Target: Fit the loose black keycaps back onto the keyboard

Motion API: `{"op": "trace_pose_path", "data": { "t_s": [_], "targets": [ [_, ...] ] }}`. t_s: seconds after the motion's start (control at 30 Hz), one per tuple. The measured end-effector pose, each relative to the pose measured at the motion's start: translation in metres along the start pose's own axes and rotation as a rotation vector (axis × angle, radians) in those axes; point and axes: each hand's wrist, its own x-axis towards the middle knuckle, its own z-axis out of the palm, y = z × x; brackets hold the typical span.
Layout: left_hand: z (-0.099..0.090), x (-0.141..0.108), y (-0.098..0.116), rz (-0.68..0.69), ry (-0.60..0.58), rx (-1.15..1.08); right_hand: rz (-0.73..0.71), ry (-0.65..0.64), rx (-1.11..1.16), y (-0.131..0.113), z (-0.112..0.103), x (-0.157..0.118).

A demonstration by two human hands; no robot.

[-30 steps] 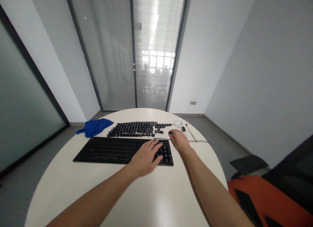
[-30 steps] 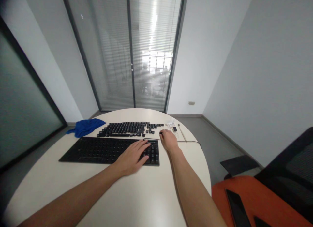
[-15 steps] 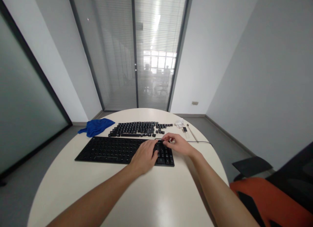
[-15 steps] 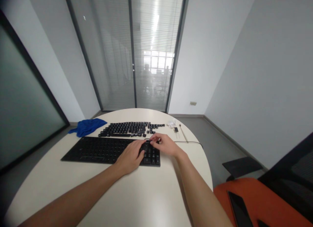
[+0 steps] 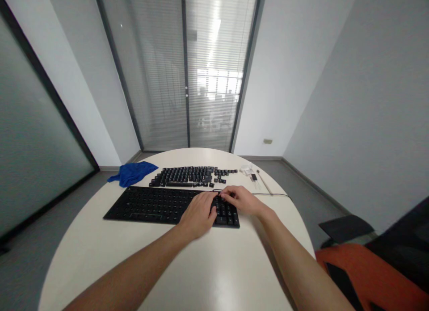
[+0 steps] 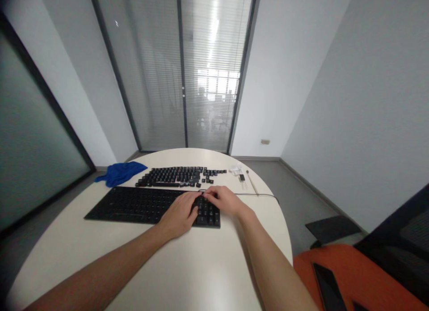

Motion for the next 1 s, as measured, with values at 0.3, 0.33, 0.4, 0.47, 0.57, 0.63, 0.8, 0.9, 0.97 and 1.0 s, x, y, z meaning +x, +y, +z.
{"op": "trace_pose_path", "data": {
  "t_s": [0.3, 0.33, 0.4, 0.47, 0.57, 0.63, 0.8, 0.9, 0.97, 1.0],
  "targets": [
    [0.0002, -0.0007, -0.0005, 0.004, 0.006, 0.007, -0.051, -0.005, -0.046, -0.0001, -0.0003, 0.0022],
    [-0.0001, -0.0007, -0.0004, 0.006, 0.005, 0.009, -0.056, -0.006, -0.043, 0.0006, 0.0001, 0.0027],
    [-0.0008, -0.0006, 0.0, 0.008, 0.005, 0.012, -0.053, -0.004, -0.029, 0.0018, 0.0008, 0.0033],
    [-0.0014, -0.0006, 0.0005, 0.007, 0.005, 0.011, -0.04, 0.0, -0.018, 0.0025, 0.0009, 0.0031],
    [-0.0019, -0.0005, 0.0013, 0.002, 0.001, 0.007, -0.047, -0.004, -0.032, 0.0028, -0.0005, 0.0014],
    [-0.002, -0.0003, 0.0017, -0.005, -0.006, 0.007, -0.07, -0.021, -0.045, 0.0037, -0.002, 0.0002],
    [-0.0021, 0.0001, 0.0022, -0.004, -0.004, 0.008, -0.1, -0.047, -0.078, 0.0077, -0.0043, -0.0007],
    [-0.002, 0.0001, 0.0021, -0.002, 0.001, 0.007, -0.098, -0.053, -0.095, 0.0079, -0.0045, -0.0003],
    [-0.002, 0.0002, 0.0022, -0.003, 0.0, 0.008, -0.086, -0.051, -0.099, 0.007, -0.0045, -0.0003],
    [-0.002, 0.0002, 0.0023, -0.004, -0.001, 0.009, -0.075, -0.045, -0.098, 0.0065, -0.0045, -0.0003]
  ]
}}
